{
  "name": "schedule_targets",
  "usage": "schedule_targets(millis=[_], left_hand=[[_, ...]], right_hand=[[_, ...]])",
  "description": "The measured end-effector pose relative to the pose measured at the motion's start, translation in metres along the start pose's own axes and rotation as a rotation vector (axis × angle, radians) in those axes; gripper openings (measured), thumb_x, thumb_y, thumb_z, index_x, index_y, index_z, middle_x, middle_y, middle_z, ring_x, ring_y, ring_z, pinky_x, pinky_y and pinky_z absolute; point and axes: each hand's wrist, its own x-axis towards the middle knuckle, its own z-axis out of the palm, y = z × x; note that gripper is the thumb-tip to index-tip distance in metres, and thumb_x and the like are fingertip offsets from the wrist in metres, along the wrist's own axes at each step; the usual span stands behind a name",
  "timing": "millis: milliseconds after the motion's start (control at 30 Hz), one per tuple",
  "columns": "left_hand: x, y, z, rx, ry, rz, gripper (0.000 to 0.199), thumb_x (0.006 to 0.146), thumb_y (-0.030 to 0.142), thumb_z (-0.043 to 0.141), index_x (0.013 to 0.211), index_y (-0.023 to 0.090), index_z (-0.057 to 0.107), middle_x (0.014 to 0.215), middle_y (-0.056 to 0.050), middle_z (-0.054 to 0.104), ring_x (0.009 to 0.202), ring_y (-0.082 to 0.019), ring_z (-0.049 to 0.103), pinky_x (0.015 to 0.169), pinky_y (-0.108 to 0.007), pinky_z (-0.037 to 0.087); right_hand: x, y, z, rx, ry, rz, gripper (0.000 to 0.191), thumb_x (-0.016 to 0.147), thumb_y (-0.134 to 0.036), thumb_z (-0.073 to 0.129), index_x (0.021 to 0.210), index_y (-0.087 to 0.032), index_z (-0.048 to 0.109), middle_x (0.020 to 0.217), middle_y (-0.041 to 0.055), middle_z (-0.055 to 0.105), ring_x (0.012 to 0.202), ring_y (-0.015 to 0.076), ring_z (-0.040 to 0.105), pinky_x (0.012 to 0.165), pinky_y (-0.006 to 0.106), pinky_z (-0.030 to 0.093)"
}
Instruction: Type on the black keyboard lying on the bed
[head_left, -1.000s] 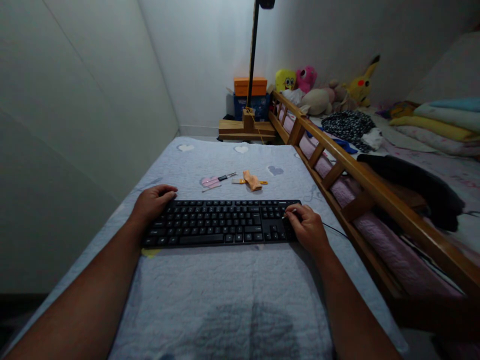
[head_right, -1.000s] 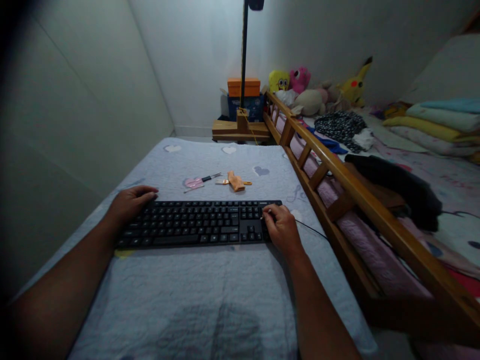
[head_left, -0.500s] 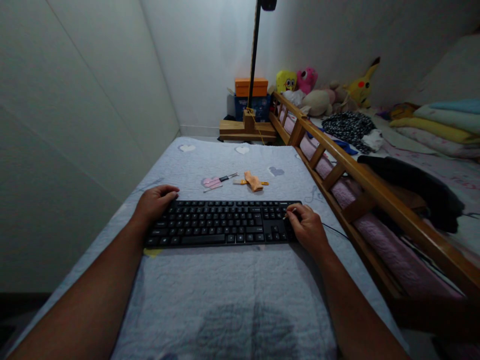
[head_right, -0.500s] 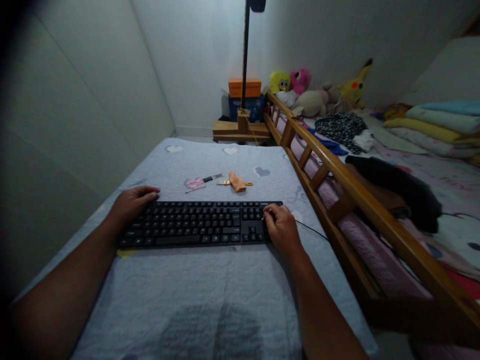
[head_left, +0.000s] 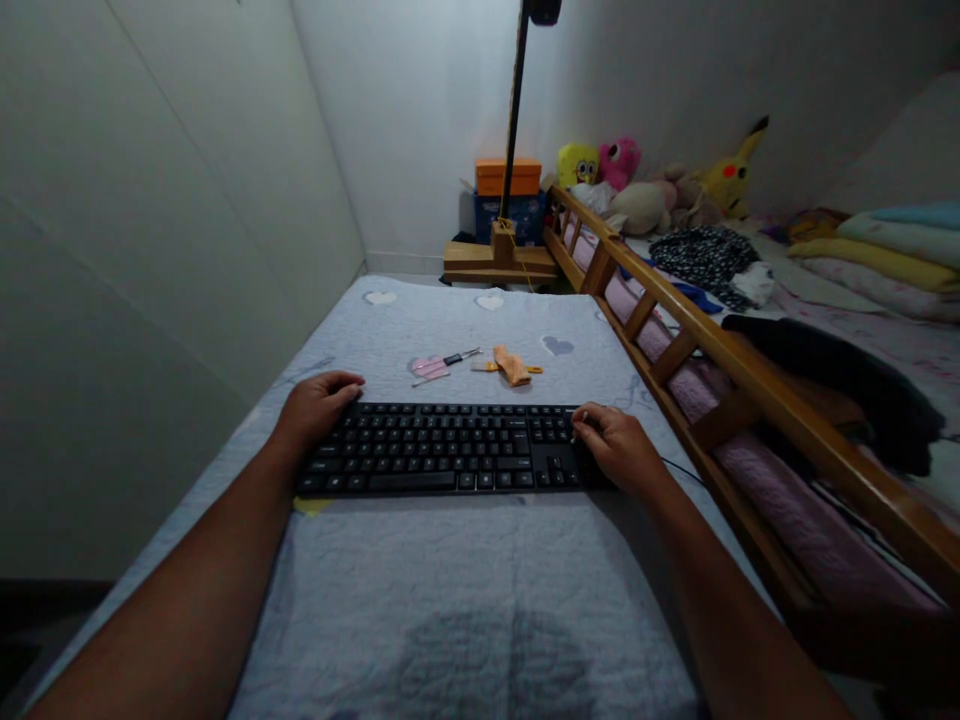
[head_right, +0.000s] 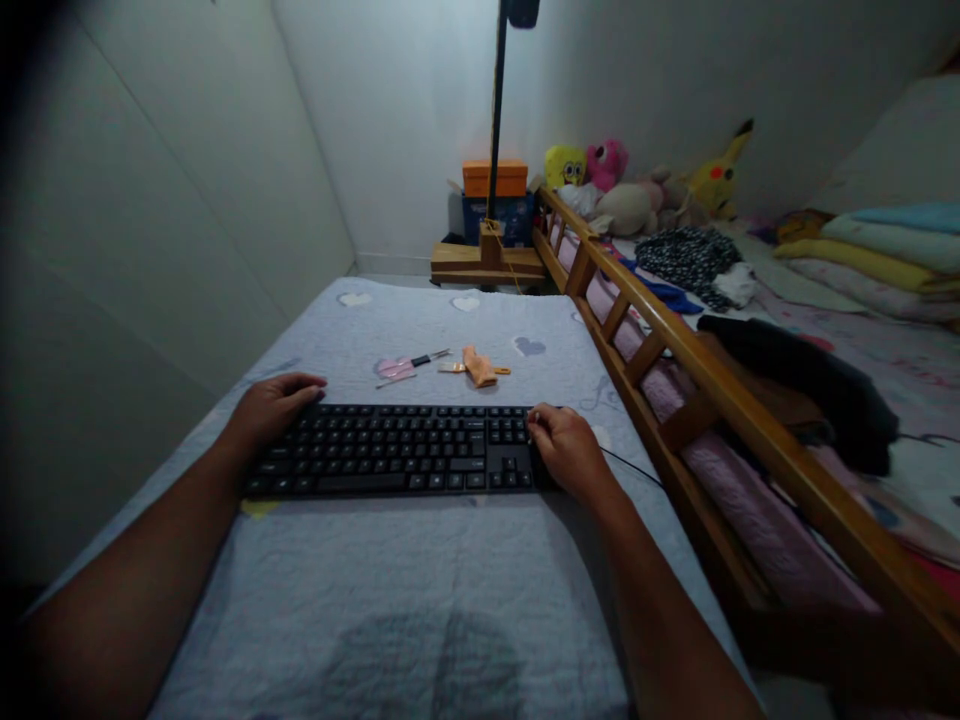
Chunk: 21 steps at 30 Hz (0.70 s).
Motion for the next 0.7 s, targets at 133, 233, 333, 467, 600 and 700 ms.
schedule_targets(millis=[133,233,333,467,600,700], left_hand=[[-0.002,0.004,-0.002,0.007,-0.006,-0.004,0.043,0.068,0.049,0.063,0.094,0.02,0.08,0.095,-0.007,0.08,0.092,-0.029,0.072,0.09,-0.037,0.056],[-0.002,0.006,-0.002,0.005,-0.014,-0.008,0.043,0.069,0.049,0.062,0.094,0.019,0.079,0.097,-0.007,0.08,0.095,-0.029,0.072,0.09,-0.037,0.056],[-0.002,0.006,-0.003,0.0,-0.025,-0.013,0.044,0.068,0.049,0.061,0.095,0.019,0.079,0.099,-0.008,0.08,0.096,-0.03,0.072,0.092,-0.038,0.055],[-0.001,0.004,-0.002,-0.006,-0.015,-0.01,0.042,0.068,0.049,0.062,0.094,0.02,0.079,0.099,-0.007,0.081,0.096,-0.03,0.072,0.094,-0.039,0.055],[0.0,0.001,0.0,0.002,-0.003,-0.007,0.041,0.068,0.05,0.063,0.093,0.021,0.079,0.096,-0.006,0.081,0.092,-0.029,0.072,0.091,-0.038,0.056],[0.001,0.0,0.001,0.023,-0.001,-0.017,0.042,0.068,0.05,0.063,0.094,0.022,0.08,0.096,-0.006,0.081,0.091,-0.029,0.072,0.089,-0.037,0.057]], right_hand=[[-0.002,0.003,0.002,0.043,0.028,0.023,0.016,0.088,-0.028,0.056,0.081,-0.025,0.069,0.075,0.002,0.071,0.075,0.0219,0.065,0.072,0.031,0.046],[-0.007,0.005,0.004,0.077,0.072,0.044,0.016,0.088,-0.031,0.056,0.082,-0.024,0.069,0.079,0.0033,0.071,0.078,0.0228,0.067,0.074,0.033,0.048],[-0.01,0.005,0.005,0.111,0.1,0.063,0.017,0.089,-0.032,0.055,0.083,-0.024,0.069,0.081,0.0041,0.072,0.079,0.0236,0.068,0.076,0.034,0.048],[-0.013,0.005,0.004,0.136,0.117,0.068,0.017,0.089,-0.034,0.055,0.08,-0.024,0.067,0.082,0.0042,0.073,0.081,0.0244,0.068,0.078,0.035,0.049],[-0.015,0.008,0.002,0.131,0.138,0.071,0.016,0.088,-0.034,0.055,0.082,-0.025,0.067,0.082,0.0038,0.072,0.081,0.0244,0.068,0.077,0.035,0.049],[-0.017,0.011,0.0,0.142,0.149,0.082,0.016,0.088,-0.034,0.055,0.083,-0.024,0.068,0.081,0.0037,0.073,0.08,0.0242,0.068,0.076,0.035,0.048]])
